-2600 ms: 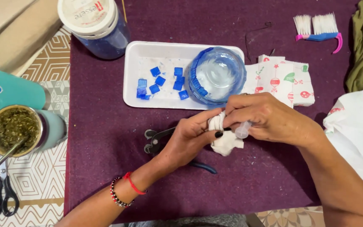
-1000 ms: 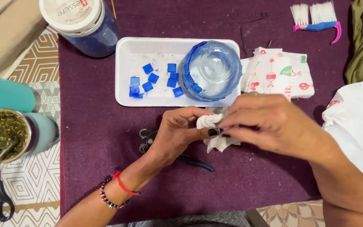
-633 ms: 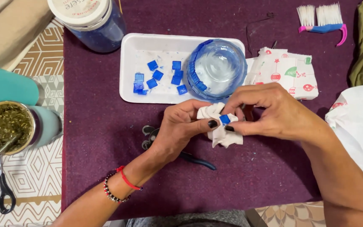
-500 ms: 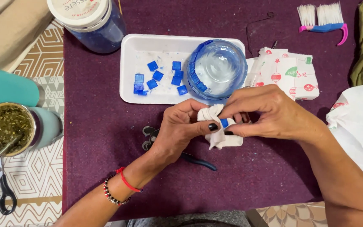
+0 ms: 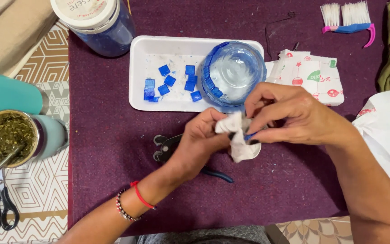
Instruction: Shaping small blue glass tiles using tile nippers and arranging them on a glass jar to create a mosaic pattern.
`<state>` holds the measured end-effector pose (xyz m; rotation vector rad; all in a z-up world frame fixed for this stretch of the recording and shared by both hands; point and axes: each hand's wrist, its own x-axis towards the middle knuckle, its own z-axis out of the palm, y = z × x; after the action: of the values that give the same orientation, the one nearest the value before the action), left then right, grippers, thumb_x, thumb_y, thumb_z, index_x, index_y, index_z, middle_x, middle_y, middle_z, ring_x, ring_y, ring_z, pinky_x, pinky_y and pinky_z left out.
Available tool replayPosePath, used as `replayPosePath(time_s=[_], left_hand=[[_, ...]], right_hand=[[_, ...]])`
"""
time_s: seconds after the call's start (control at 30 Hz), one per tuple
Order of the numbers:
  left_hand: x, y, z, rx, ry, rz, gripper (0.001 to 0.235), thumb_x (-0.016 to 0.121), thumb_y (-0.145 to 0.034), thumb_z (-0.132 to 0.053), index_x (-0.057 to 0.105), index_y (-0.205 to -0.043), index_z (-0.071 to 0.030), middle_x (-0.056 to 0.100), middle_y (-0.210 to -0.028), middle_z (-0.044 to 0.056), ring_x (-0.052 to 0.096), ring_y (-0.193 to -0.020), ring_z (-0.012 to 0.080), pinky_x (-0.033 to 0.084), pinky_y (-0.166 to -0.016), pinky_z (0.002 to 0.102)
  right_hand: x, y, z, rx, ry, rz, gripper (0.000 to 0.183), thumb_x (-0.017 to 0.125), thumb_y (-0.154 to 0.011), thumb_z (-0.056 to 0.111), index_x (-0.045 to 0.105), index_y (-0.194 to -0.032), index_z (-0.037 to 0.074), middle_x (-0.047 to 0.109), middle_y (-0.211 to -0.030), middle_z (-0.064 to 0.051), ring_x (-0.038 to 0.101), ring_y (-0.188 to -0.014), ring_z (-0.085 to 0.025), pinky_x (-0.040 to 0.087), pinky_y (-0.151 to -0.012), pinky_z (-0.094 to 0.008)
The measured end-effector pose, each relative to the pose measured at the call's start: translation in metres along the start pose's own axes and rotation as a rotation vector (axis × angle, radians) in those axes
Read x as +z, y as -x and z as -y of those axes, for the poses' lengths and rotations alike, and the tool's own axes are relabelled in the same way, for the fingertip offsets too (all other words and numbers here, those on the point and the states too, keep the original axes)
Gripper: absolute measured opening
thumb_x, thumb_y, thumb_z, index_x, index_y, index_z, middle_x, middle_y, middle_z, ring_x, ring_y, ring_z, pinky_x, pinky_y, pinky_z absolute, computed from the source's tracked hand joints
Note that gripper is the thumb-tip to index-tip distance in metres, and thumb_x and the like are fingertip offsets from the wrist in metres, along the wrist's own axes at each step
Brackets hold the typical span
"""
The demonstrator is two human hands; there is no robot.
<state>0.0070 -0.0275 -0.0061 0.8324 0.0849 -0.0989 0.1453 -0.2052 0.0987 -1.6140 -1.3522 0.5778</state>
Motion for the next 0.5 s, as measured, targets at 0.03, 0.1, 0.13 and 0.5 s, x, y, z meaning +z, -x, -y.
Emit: replayPosePath(time_s=[0.03,0.1,0.13,0.5], left_hand=[[0.004,0.002,-0.002,0.0,0.002,-0.002,0.025,0.072,-0.09,0.004,0.06,-0.109,-0.006,0.074,-0.097,0.006,0.067,-0.083,0.0074,0.055,-0.075,0.022],[0.01,0.008,-0.008,0.105,-0.41,0.143,0.027,0.068,-0.093,0.01,0.068,-0.114,-0.005,0.071,-0.106,0.002,0.063,-0.092,0.0075,0.052,-0.078,0.022],[0.01,0.009,-0.004,0.109,-0.41,0.132,0.027,0.068,-0.093,0.01,0.068,-0.114,-0.005,0.071,-0.106,0.002,0.063,-0.092,0.0075,0.052,-0.078,0.022],[0.009,0.012,-0.084,0.327,-1.328,0.111,0.009,0.077,-0.086,-0.017,0.068,-0.088,-0.018,0.074,-0.083,-0.001,0.068,-0.073,0.0186,0.048,-0.066,0.035]], right_hand=[[-0.003,0.002,0.005,0.002,-0.001,0.002,0.013,0.078,-0.086,0.012,0.078,-0.098,0.009,0.061,-0.102,-0.01,0.064,-0.084,-0.015,0.053,-0.073,-0.025],[-0.009,0.003,0.014,0.104,0.094,-0.068,0.013,0.076,-0.084,0.014,0.078,-0.093,0.005,0.068,-0.098,-0.01,0.067,-0.08,-0.016,0.053,-0.069,-0.025],[-0.005,0.003,0.017,0.1,0.09,-0.058,0.013,0.076,-0.084,0.014,0.078,-0.093,0.005,0.068,-0.098,-0.01,0.067,-0.08,-0.016,0.053,-0.069,-0.025],[0.042,-0.002,0.014,0.128,0.361,-0.252,0.018,0.063,-0.094,-0.002,0.072,-0.111,-0.002,0.07,-0.1,-0.016,0.07,-0.087,-0.022,0.062,-0.076,-0.024]])
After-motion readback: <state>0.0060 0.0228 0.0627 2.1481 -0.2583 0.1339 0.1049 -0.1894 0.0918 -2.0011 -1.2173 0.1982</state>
